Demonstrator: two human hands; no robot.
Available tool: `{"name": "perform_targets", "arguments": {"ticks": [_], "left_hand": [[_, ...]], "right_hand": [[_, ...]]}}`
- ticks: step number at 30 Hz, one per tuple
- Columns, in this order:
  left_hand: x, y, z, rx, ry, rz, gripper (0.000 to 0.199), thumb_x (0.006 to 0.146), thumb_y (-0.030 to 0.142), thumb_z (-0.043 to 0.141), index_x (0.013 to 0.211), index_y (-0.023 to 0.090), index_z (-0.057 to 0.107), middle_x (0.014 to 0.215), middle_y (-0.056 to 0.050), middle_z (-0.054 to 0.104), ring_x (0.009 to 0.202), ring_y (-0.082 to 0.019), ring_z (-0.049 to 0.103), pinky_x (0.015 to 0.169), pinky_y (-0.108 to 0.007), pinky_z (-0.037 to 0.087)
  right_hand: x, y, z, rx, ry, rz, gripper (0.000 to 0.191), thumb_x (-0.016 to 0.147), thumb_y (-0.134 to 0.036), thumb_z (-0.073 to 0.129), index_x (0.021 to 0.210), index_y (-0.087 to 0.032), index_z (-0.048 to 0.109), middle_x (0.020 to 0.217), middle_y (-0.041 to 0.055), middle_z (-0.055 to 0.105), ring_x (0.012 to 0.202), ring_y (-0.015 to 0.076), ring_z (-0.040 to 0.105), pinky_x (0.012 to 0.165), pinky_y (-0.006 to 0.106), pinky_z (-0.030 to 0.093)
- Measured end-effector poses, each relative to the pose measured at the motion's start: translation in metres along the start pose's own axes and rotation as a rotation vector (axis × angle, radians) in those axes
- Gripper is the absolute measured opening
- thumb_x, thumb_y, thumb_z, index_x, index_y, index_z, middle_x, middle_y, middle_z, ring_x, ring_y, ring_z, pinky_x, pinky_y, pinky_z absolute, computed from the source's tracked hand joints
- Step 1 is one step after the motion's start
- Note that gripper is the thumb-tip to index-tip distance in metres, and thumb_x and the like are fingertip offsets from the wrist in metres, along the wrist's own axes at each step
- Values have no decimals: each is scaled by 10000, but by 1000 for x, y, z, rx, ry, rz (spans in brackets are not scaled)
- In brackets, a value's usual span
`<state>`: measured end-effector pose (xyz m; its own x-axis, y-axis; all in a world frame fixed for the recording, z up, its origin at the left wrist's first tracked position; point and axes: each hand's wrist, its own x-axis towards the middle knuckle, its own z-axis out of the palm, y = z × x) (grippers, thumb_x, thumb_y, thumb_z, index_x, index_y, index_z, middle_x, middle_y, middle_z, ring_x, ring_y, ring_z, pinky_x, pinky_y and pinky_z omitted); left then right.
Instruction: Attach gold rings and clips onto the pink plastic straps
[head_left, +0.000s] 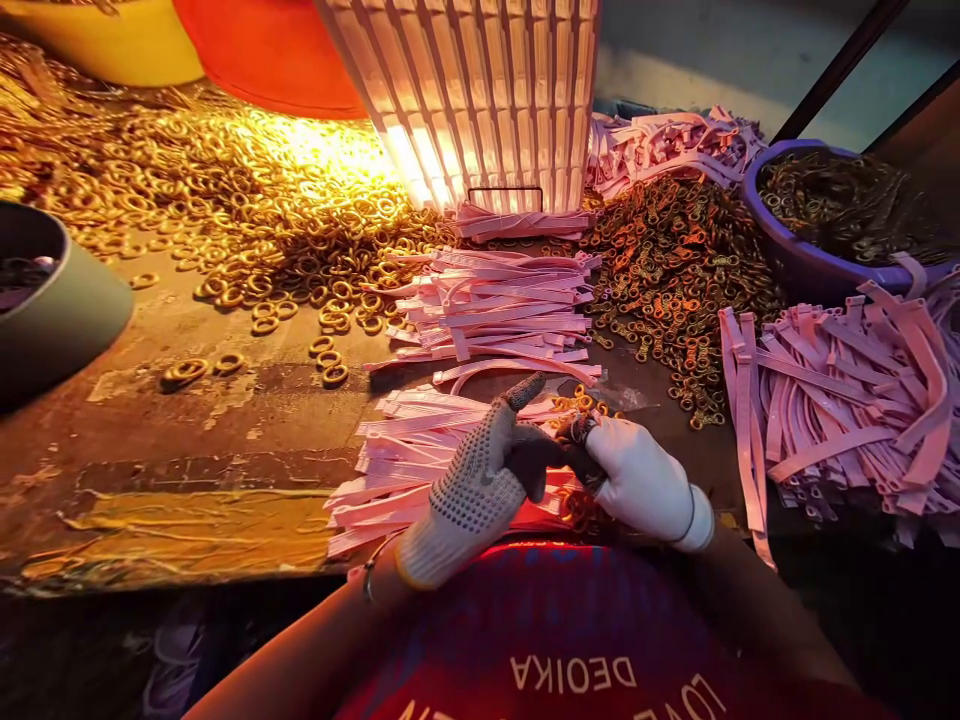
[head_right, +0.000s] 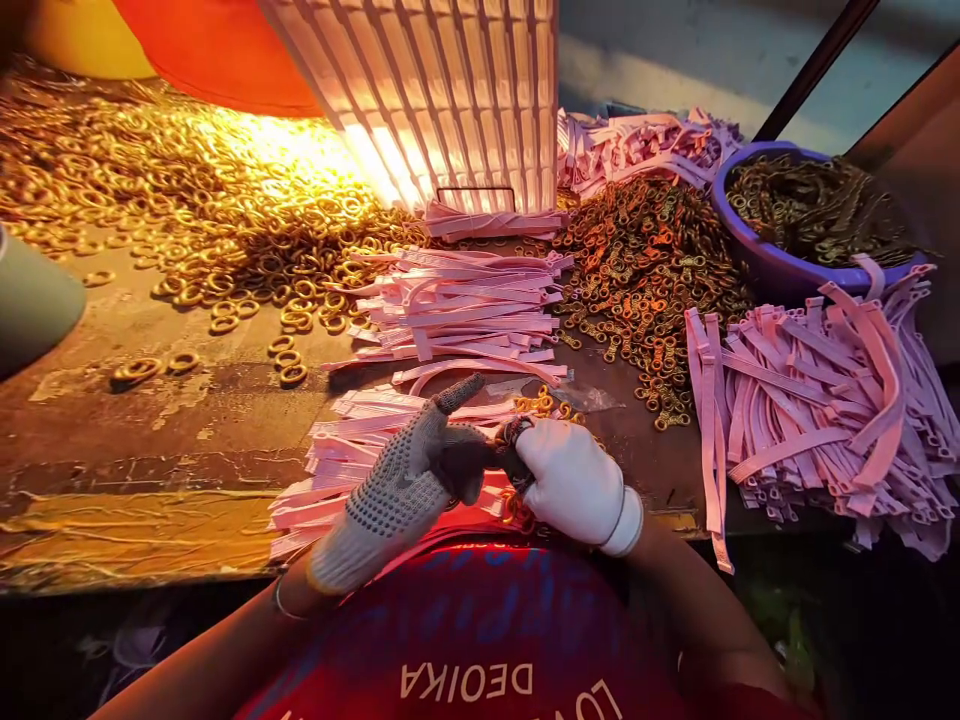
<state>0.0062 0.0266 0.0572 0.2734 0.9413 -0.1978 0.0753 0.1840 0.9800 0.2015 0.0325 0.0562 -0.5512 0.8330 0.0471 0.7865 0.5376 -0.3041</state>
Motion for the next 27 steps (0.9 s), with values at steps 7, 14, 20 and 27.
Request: {"name": "perform_targets", "arguments": {"ticks": [7, 14, 20, 27], "left_hand": [[-3, -9, 4, -272, -54, -169, 502, 937, 380, 609, 1366, 153, 479, 697, 49, 535, 513, -90, 482, 461, -210, 367], [22, 3, 2, -302, -18, -179, 399, 909, 358, 628, 1262, 174, 594, 652, 63, 500, 499, -78, 436, 473, -202, 349], [114, -2, -10, 537, -234, 185, 237, 918, 237, 584, 1044, 128, 752, 844, -76, 707, 738, -160, 624, 696, -281, 492], [168, -26, 29, 1092, -377, 257, 306, 871, 135, 601, 1151, 170, 720, 1118, -121, 701, 955, -209, 677, 807, -287, 522]], "right_hand": [[-3, -15, 7, -108, 7, 68, 126, 798, -277, 669, 730, -191, 607, 709, 54, 667, 647, 185, 586, 601, 297, 348], [-4, -15, 3, 124, 20, 210, 199, 908, -302, 620, 740, -198, 599, 691, 39, 666, 606, 166, 575, 577, 286, 342], [-14, 23, 14, 634, 378, 420, 285, 1008, -415, 550, 850, -198, 648, 727, 21, 650, 651, 160, 536, 648, 275, 439], [-15, 42, 18, 747, 447, 402, 150, 957, -302, 602, 993, -203, 709, 818, 20, 697, 748, 187, 620, 743, 293, 507]]}}
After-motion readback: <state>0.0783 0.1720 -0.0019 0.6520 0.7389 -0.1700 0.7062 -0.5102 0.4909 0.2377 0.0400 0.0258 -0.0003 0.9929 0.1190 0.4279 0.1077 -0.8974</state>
